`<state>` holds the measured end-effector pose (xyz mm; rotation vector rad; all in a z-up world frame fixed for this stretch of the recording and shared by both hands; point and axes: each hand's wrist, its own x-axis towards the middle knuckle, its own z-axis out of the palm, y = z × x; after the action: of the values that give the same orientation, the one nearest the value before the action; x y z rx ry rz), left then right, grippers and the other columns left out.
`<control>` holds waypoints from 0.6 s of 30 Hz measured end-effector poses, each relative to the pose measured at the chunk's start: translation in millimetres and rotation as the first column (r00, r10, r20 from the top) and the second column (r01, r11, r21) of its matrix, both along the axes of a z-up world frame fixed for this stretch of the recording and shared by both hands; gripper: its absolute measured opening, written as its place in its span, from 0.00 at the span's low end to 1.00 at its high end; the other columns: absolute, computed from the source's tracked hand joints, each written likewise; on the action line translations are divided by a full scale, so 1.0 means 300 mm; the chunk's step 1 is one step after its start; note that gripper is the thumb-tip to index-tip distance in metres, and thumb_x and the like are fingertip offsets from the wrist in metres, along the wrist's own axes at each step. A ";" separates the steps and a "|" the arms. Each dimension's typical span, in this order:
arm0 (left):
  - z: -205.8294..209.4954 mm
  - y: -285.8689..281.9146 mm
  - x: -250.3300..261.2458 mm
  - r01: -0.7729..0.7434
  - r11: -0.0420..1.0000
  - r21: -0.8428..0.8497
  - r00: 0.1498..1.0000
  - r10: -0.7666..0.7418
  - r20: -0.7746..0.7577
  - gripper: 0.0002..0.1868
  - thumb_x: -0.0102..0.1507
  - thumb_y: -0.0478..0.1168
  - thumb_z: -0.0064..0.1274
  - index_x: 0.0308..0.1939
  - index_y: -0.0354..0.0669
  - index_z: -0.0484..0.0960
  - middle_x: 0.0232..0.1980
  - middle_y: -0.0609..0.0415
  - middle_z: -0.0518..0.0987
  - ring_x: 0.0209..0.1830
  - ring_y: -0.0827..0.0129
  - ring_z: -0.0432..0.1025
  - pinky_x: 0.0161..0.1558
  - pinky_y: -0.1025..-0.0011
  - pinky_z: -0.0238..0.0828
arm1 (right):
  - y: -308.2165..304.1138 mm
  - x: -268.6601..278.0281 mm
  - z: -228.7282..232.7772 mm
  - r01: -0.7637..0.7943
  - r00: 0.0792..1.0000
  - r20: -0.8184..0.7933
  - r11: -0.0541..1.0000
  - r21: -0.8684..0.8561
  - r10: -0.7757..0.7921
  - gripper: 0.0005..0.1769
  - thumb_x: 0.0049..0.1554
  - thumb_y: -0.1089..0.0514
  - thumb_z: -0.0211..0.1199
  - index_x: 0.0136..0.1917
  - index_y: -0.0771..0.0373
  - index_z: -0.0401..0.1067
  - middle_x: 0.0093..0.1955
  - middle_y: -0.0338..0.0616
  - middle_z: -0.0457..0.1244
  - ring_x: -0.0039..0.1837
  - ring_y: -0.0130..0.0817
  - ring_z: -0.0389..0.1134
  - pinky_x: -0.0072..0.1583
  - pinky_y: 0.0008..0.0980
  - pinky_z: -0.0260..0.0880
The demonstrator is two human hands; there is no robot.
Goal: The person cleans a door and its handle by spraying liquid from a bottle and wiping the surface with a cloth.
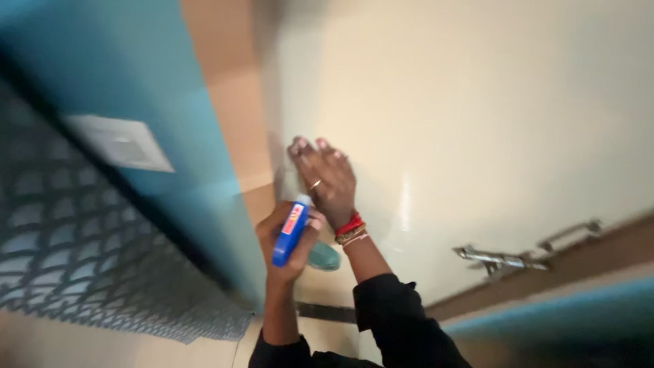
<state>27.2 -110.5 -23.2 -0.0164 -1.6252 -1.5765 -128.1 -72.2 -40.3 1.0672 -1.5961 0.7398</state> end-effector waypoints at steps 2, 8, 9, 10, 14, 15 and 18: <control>-0.020 0.000 -0.004 -0.025 0.998 -0.057 1.000 0.026 0.015 0.04 0.58 0.28 0.57 0.37 0.35 0.84 0.35 0.52 0.79 0.32 0.73 0.72 0.36 0.75 0.68 | 0.053 -0.024 -0.074 0.016 0.999 -0.041 0.998 0.065 -0.013 0.23 0.61 0.65 0.64 0.68 0.51 0.77 0.71 0.36 0.66 0.72 0.41 0.67 0.67 0.43 0.67; -0.046 0.050 -0.058 0.033 0.998 -0.055 0.999 -0.033 0.013 0.05 0.57 0.28 0.58 0.37 0.35 0.83 0.35 0.52 0.80 0.32 0.74 0.73 0.36 0.76 0.68 | 0.212 -0.152 -0.079 0.111 0.994 -0.012 0.985 -0.129 -0.113 0.25 0.56 0.67 0.66 0.66 0.51 0.74 0.70 0.45 0.62 0.74 0.42 0.62 0.73 0.51 0.63; -0.047 0.066 -0.070 0.059 0.997 -0.052 0.998 -0.059 0.000 0.05 0.56 0.28 0.58 0.37 0.35 0.83 0.35 0.52 0.80 0.32 0.74 0.73 0.36 0.76 0.68 | 0.230 -0.197 -0.056 -0.142 0.922 0.243 0.844 -0.517 0.303 0.26 0.57 0.68 0.67 0.67 0.51 0.71 0.70 0.45 0.60 0.73 0.40 0.61 0.71 0.46 0.65; -0.046 0.084 -0.084 0.063 0.995 -0.073 0.997 -0.065 -0.035 0.06 0.57 0.28 0.58 0.37 0.35 0.83 0.36 0.52 0.80 0.34 0.73 0.73 0.37 0.75 0.69 | 0.251 -0.235 -0.035 -0.191 0.644 0.272 0.494 -0.848 0.715 0.28 0.58 0.68 0.68 0.68 0.51 0.68 0.70 0.44 0.57 0.72 0.39 0.60 0.69 0.41 0.67; -0.048 0.149 -0.137 0.070 0.989 -0.134 0.997 -0.074 -0.027 0.06 0.56 0.27 0.59 0.37 0.35 0.83 0.33 0.53 0.79 0.32 0.73 0.72 0.36 0.75 0.66 | 0.463 -0.345 -0.056 0.339 0.939 0.194 0.673 -0.658 -0.283 0.17 0.65 0.70 0.64 0.66 0.61 0.73 0.72 0.50 0.50 0.77 0.47 0.54 0.74 0.43 0.69; -0.051 0.162 -0.149 0.074 0.988 -0.139 0.997 -0.073 0.011 0.05 0.56 0.27 0.60 0.36 0.35 0.84 0.31 0.53 0.78 0.30 0.73 0.70 0.34 0.75 0.64 | 0.487 -0.375 -0.092 0.337 0.940 0.209 0.634 -0.696 -0.271 0.15 0.67 0.69 0.64 0.66 0.62 0.72 0.72 0.48 0.51 0.77 0.44 0.56 0.73 0.41 0.72; -0.061 0.229 -0.192 0.121 0.990 -0.077 0.991 -0.117 0.057 0.05 0.55 0.28 0.60 0.35 0.36 0.84 0.30 0.53 0.78 0.27 0.73 0.69 0.32 0.74 0.63 | 0.545 -0.414 -0.269 0.340 0.938 0.221 0.579 -0.741 -0.268 0.14 0.67 0.67 0.65 0.65 0.61 0.71 0.71 0.45 0.57 0.79 0.46 0.59 0.72 0.44 0.71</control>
<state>-30.5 -41.7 -41.5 -0.1183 -1.7561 -1.6121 -252.2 91.4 -121.0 0.1080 -1.2534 1.0962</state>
